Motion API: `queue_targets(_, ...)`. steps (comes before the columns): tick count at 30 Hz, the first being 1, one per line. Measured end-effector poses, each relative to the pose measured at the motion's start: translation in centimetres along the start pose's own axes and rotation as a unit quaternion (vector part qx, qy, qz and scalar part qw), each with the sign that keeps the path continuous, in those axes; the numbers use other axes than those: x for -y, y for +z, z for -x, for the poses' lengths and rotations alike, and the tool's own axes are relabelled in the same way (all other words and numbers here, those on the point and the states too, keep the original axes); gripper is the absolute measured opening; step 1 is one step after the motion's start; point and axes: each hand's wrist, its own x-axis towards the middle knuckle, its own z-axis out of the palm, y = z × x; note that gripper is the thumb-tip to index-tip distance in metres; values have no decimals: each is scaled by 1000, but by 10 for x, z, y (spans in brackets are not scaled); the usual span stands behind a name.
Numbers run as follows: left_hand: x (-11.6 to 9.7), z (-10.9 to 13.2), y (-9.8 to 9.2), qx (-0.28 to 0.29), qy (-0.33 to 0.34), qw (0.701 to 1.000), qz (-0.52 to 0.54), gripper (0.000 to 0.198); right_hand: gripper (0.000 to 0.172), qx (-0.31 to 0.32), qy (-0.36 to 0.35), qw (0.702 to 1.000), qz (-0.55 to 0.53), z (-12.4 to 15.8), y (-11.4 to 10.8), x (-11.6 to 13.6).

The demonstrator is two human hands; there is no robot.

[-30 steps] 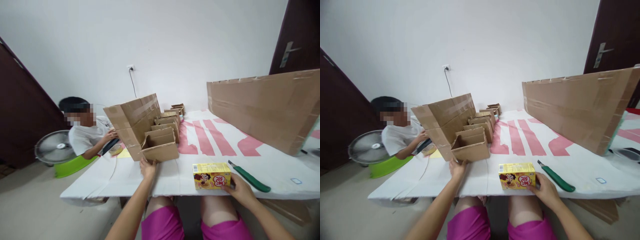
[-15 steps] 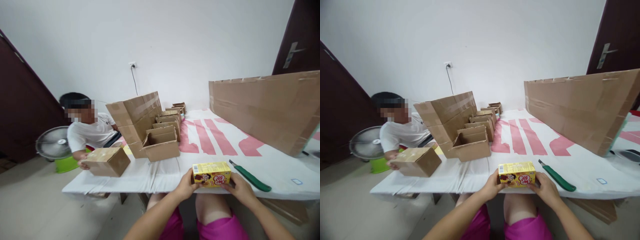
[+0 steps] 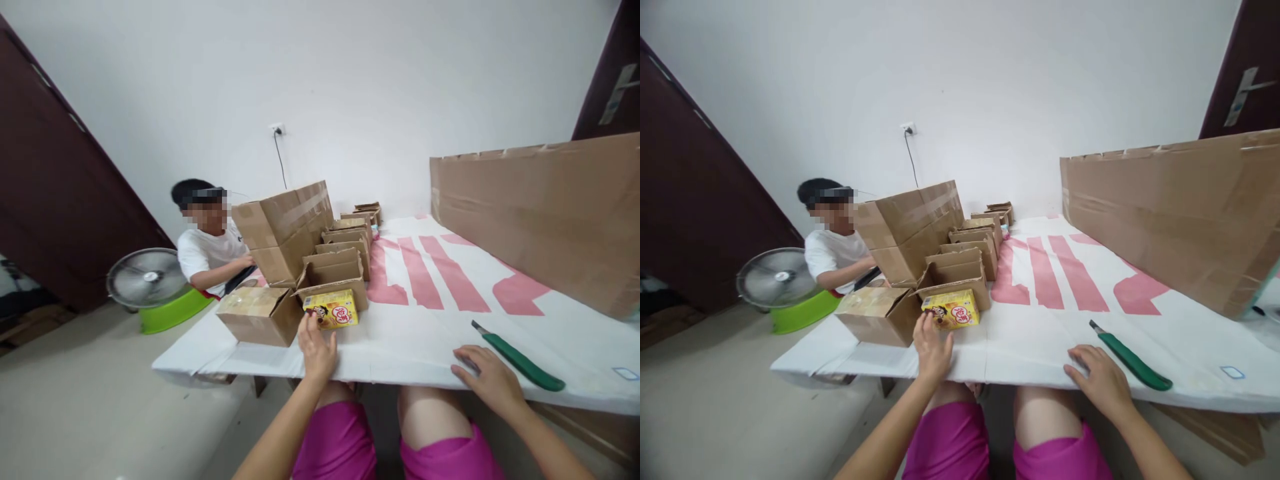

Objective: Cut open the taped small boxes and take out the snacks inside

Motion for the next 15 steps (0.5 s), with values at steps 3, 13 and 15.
queue_targets(3, -10, 8, 15, 53, 68, 991, -103, 57, 35, -3, -7, 1000, 3, 0, 1, -2)
queue_targets(13, -7, -31, 45, 82, 20, 986, -142, 74, 36, -6, -17, 1000, 6, 0, 3, -3)
queue_targets(15, -4, -26, 45, 88, 27, 987, -135, 76, 37, -9, -21, 1000, 7, 1, 3, -4)
